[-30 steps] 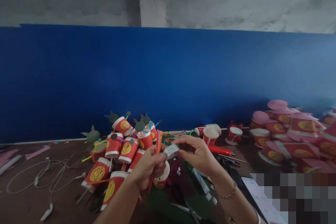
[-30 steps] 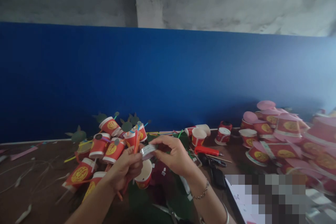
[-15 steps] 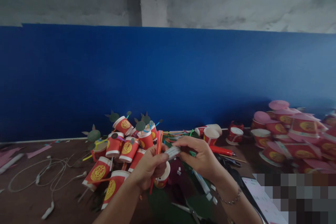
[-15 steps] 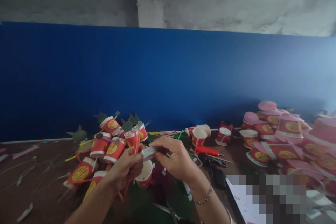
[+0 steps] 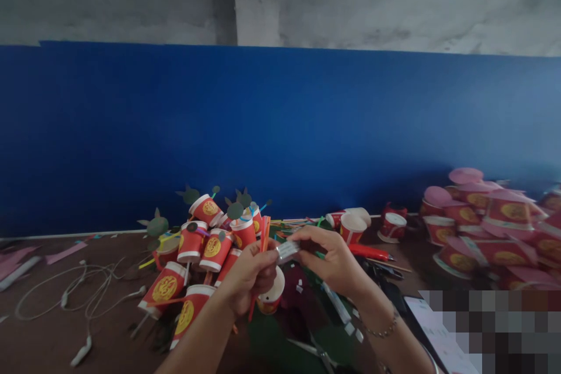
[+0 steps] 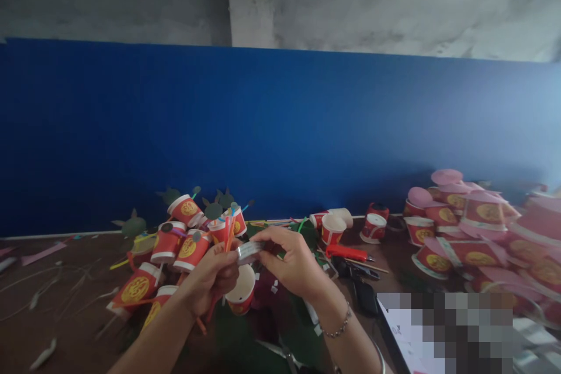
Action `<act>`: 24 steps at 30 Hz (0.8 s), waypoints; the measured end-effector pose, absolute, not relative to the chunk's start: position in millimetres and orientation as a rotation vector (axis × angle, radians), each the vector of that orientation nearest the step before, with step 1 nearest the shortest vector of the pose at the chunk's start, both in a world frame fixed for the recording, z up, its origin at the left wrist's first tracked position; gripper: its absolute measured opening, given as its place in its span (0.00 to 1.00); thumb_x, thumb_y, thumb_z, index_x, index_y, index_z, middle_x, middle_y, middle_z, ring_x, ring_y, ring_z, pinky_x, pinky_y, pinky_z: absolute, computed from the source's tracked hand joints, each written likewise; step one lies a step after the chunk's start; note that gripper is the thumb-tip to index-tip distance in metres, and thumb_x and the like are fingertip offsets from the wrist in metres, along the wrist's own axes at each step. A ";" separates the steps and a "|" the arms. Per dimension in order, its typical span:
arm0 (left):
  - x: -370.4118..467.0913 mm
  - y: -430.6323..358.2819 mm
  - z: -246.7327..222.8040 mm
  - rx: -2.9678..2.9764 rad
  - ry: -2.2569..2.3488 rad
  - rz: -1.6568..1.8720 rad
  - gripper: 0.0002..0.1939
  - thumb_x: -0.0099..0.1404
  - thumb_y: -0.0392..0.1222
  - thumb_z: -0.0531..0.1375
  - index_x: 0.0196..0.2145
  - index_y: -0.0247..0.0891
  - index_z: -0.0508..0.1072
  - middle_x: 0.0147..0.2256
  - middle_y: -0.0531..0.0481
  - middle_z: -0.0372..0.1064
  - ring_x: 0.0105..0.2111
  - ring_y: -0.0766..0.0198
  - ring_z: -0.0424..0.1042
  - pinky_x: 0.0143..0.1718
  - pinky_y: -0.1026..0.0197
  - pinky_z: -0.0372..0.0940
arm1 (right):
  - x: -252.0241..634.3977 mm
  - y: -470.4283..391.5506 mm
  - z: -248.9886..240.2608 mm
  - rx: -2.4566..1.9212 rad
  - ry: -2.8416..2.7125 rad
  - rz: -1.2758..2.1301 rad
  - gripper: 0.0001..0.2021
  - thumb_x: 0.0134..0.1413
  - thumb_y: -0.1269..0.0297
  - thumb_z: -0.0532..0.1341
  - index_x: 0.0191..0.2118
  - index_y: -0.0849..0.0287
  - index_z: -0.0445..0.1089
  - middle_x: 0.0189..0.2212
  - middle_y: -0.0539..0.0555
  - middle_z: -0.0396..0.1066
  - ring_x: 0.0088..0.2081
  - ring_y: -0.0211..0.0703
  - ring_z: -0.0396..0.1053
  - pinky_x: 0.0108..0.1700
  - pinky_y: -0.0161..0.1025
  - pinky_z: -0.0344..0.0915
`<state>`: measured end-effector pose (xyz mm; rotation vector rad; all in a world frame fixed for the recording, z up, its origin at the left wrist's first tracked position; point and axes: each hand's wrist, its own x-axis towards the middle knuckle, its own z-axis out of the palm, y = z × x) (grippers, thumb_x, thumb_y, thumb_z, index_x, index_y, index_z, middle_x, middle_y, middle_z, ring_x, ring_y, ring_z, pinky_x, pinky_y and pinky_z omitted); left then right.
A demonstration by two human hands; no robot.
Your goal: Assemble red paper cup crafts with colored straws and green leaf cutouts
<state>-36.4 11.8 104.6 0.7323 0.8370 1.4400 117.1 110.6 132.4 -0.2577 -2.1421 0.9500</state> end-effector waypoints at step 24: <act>-33.1 10.3 108.5 0.780 0.823 1.477 0.22 0.47 0.51 0.68 0.28 0.39 0.60 0.13 0.68 0.42 0.12 0.79 0.34 0.13 0.71 0.33 | 118.2 108.3 131.3 -0.172 -2.171 0.781 0.11 0.50 0.76 0.59 0.39 0.56 0.71 0.36 0.53 0.73 0.38 0.42 0.71 0.39 0.39 0.68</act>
